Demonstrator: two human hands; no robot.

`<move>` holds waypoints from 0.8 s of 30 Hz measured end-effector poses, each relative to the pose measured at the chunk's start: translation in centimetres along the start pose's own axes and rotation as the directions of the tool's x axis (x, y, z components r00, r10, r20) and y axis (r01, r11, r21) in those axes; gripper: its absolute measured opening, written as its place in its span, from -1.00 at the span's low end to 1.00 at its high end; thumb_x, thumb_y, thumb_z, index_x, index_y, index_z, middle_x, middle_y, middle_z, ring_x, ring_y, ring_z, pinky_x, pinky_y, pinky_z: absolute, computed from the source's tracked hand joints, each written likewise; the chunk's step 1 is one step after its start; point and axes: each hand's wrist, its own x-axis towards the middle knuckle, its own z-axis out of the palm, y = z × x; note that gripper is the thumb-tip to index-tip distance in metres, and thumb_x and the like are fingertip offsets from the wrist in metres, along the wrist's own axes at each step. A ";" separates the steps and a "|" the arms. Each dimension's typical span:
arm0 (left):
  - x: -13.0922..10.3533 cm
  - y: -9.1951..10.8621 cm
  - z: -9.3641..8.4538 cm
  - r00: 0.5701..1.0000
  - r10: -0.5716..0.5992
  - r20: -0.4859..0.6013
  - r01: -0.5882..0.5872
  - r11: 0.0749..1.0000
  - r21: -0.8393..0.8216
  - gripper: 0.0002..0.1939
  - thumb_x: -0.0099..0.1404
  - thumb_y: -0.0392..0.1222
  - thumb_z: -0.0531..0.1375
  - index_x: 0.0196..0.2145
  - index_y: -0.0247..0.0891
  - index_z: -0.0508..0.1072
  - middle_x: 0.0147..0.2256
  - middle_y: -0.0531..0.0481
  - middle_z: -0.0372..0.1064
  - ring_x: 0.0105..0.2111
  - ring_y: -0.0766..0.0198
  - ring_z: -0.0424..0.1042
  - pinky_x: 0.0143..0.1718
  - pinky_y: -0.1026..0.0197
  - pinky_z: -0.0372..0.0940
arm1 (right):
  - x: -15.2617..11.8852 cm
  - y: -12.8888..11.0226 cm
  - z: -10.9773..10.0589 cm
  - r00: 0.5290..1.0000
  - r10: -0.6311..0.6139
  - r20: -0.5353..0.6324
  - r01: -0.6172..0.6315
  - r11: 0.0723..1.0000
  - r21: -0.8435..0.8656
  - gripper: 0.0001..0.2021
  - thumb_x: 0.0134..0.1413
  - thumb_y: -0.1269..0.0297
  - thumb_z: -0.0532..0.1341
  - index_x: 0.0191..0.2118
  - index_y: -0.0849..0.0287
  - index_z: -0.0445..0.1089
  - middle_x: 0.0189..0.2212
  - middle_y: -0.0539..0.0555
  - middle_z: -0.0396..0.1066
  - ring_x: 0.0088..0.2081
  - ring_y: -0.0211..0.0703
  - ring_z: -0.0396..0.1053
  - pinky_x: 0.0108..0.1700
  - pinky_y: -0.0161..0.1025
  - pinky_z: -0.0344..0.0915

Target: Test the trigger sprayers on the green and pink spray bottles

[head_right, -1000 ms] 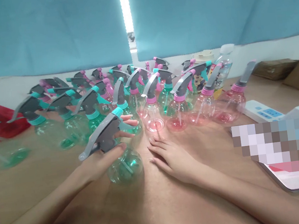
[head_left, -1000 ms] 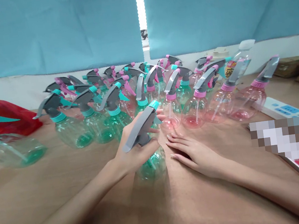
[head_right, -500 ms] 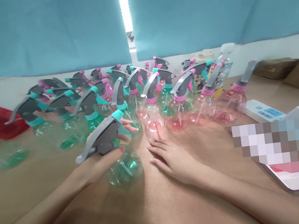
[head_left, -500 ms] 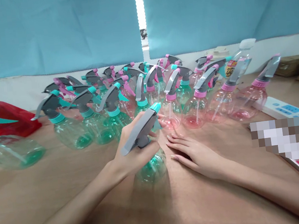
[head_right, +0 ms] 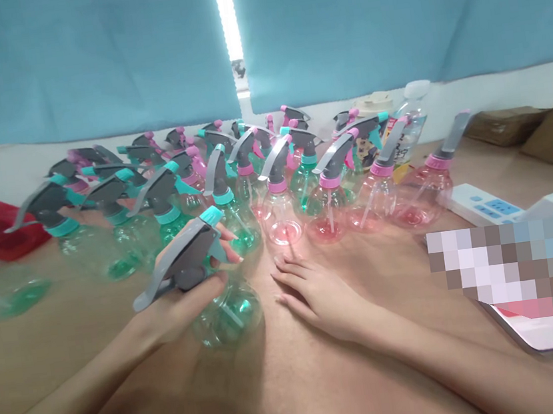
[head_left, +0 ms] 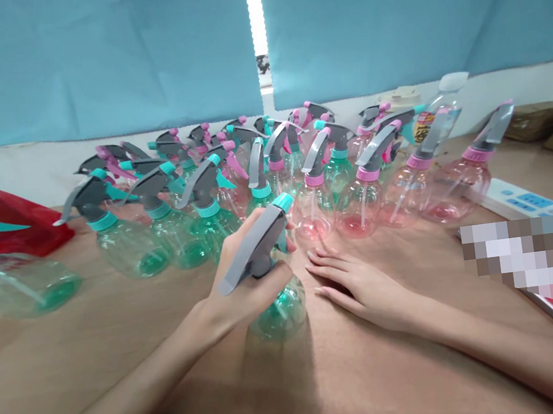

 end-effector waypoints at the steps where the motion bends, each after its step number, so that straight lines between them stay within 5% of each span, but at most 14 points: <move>1: 0.0 0.0 0.0 1.000 -0.006 -0.007 0.006 1.000 0.010 -0.80 -0.05 -0.37 0.04 -0.39 -0.19 0.26 -0.49 0.13 0.19 -0.59 0.39 0.13 -0.54 0.28 0.14 | 0.0 0.0 0.0 1.000 0.000 -0.003 0.000 1.000 0.006 -0.53 0.33 0.09 0.02 0.20 0.26 0.30 0.24 0.23 0.20 0.28 0.09 0.11 0.28 0.13 0.09; 8: 0.2 -0.2 -0.2 0.995 -0.076 0.069 0.077 0.997 -0.017 -0.70 -0.06 -0.32 0.07 -0.28 -0.20 0.34 -0.53 0.10 0.26 -0.60 0.30 0.27 -0.57 0.24 0.23 | -0.1 -0.1 0.0 1.000 0.006 -0.030 -0.004 0.999 0.046 -0.54 0.32 0.09 0.04 0.20 0.21 0.31 0.22 0.21 0.24 0.27 0.09 0.12 0.27 0.15 0.11; 14: 0.3 0.2 0.2 0.997 -0.038 0.062 0.045 0.992 -0.117 -0.52 -0.03 -0.39 0.07 -0.11 -0.20 0.43 -0.07 -0.08 0.43 -0.12 0.13 0.44 -0.12 0.13 0.41 | -0.2 -0.1 0.0 0.999 0.011 -0.044 -0.008 0.998 0.064 -0.56 0.31 0.10 0.05 0.20 0.16 0.30 0.22 0.19 0.25 0.27 0.09 0.13 0.26 0.15 0.11; 19: 0.2 0.1 0.3 0.997 -0.043 0.061 0.051 0.990 -0.135 -0.46 -0.03 -0.42 0.08 -0.04 -0.22 0.43 -0.05 -0.05 0.46 -0.31 0.26 0.47 -0.07 0.13 0.42 | -0.1 -0.2 -0.2 0.999 0.014 -0.037 -0.012 0.998 0.057 -0.56 0.31 0.09 0.05 0.19 0.19 0.31 0.21 0.19 0.25 0.27 0.08 0.13 0.27 0.13 0.10; 24: 0.0 -0.1 0.3 0.997 -0.050 0.050 0.055 0.993 -0.105 -0.49 -0.02 -0.41 0.07 -0.06 -0.25 0.43 -0.02 -0.08 0.45 -0.20 0.22 0.49 -0.10 0.16 0.43 | -0.1 -0.2 -0.1 1.000 0.011 -0.029 -0.010 0.999 0.036 -0.54 0.32 0.08 0.03 0.19 0.21 0.31 0.22 0.19 0.25 0.28 0.08 0.12 0.27 0.14 0.11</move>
